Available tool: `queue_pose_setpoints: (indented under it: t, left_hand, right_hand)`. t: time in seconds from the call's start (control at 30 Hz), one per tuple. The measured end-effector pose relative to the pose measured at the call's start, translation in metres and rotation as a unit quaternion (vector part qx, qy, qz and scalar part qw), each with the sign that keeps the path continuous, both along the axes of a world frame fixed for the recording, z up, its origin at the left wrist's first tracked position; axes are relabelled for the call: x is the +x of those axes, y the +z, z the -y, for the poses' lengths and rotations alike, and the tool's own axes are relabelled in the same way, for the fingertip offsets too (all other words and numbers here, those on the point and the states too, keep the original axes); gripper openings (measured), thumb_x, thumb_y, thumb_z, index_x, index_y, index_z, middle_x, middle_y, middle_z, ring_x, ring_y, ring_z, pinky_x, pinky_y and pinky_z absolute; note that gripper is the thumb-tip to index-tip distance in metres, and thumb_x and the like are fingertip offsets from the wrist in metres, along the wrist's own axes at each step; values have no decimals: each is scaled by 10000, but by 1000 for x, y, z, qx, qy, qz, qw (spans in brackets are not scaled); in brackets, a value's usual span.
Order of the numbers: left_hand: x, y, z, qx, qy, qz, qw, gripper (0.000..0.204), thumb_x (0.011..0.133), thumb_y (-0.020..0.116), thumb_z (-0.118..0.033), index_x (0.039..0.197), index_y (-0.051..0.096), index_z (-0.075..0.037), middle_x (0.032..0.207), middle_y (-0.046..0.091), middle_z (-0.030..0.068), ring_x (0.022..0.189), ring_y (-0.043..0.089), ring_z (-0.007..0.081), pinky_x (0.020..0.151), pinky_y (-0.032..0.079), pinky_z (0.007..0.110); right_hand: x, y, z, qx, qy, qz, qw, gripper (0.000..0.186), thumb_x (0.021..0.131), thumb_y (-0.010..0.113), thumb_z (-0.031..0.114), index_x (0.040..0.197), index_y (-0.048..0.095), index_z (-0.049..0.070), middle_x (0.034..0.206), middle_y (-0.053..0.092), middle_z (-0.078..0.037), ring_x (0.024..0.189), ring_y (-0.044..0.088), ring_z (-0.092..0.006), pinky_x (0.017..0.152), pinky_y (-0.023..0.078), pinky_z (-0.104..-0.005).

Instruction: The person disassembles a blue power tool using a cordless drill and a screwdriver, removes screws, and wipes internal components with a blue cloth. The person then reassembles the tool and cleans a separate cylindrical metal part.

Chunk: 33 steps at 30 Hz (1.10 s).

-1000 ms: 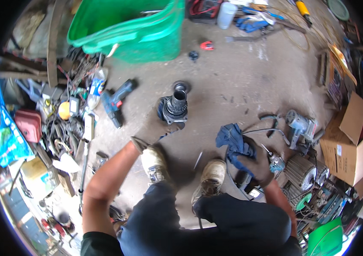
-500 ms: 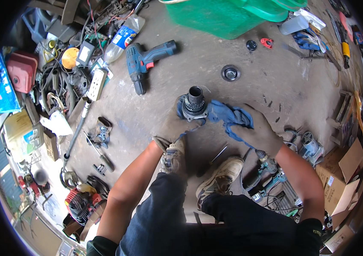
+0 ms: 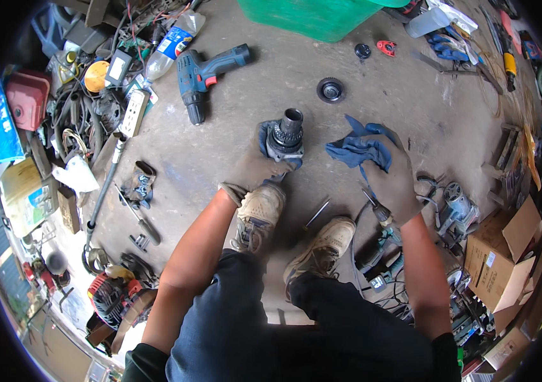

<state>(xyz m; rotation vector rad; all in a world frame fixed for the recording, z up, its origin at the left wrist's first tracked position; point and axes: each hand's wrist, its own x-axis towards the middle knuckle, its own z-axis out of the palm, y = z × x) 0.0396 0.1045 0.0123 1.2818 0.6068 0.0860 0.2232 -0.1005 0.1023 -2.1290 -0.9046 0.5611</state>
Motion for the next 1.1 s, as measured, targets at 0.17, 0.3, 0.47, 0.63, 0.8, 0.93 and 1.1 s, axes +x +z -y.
queue_pose_setpoints:
  t: [0.17,0.3,0.47,0.63,0.8,0.93,1.1]
  left_hand:
    - [0,-13,9,24,-8,4,1000,689,745,843,-42,1324,471,-65,1188,593,6,1079,561,106,975,478,297]
    - [2,0,15,-12,10,-21,1000,689,740,852,-42,1306,460,-63,1184,595,14,1067,569,110,957,489,292]
    - [4,-3,30,3,56,31,998,643,779,830,-22,1293,446,-61,1210,583,36,1094,569,126,967,493,300]
    - [-6,-23,37,74,69,38,994,578,867,784,-52,1314,418,-62,1255,582,73,1162,563,161,1000,494,326]
    - [5,-7,44,40,124,30,991,585,823,789,-4,1287,437,-55,1187,593,61,1099,586,154,960,510,333]
    - [-1,-5,40,35,88,18,995,585,782,754,68,1268,452,-54,1148,591,51,1075,586,151,941,512,322]
    - [-3,-4,39,23,60,7,998,597,758,764,64,1262,466,-54,1152,591,52,1078,586,147,940,513,320]
  right_hand:
    - [-25,-20,8,44,-81,-108,990,370,802,604,-40,1165,645,15,1148,642,-204,1082,655,-367,962,522,-404]
    - [-33,-12,-7,60,-114,-100,987,362,823,630,-19,1183,632,19,1156,632,-204,1075,656,-366,943,532,-399]
    - [-56,0,-51,13,-5,76,997,435,833,691,91,1256,597,48,1282,547,-232,1183,581,-429,1008,488,-460]
    - [-83,-5,-74,71,-4,81,994,474,872,713,230,1289,577,51,1326,508,-252,1199,538,-465,1026,451,-525]
    - [-88,-44,-83,172,-184,-229,940,387,805,834,65,1077,563,14,1151,604,-162,933,671,-207,805,558,-318]
    - [-93,-40,-95,132,-253,-233,930,530,781,863,101,1165,515,-7,1116,634,-114,914,660,-188,823,553,-334]
    - [-79,-55,-79,76,-192,-192,959,413,798,839,122,1100,588,-4,993,660,-85,889,644,-148,787,542,-323]
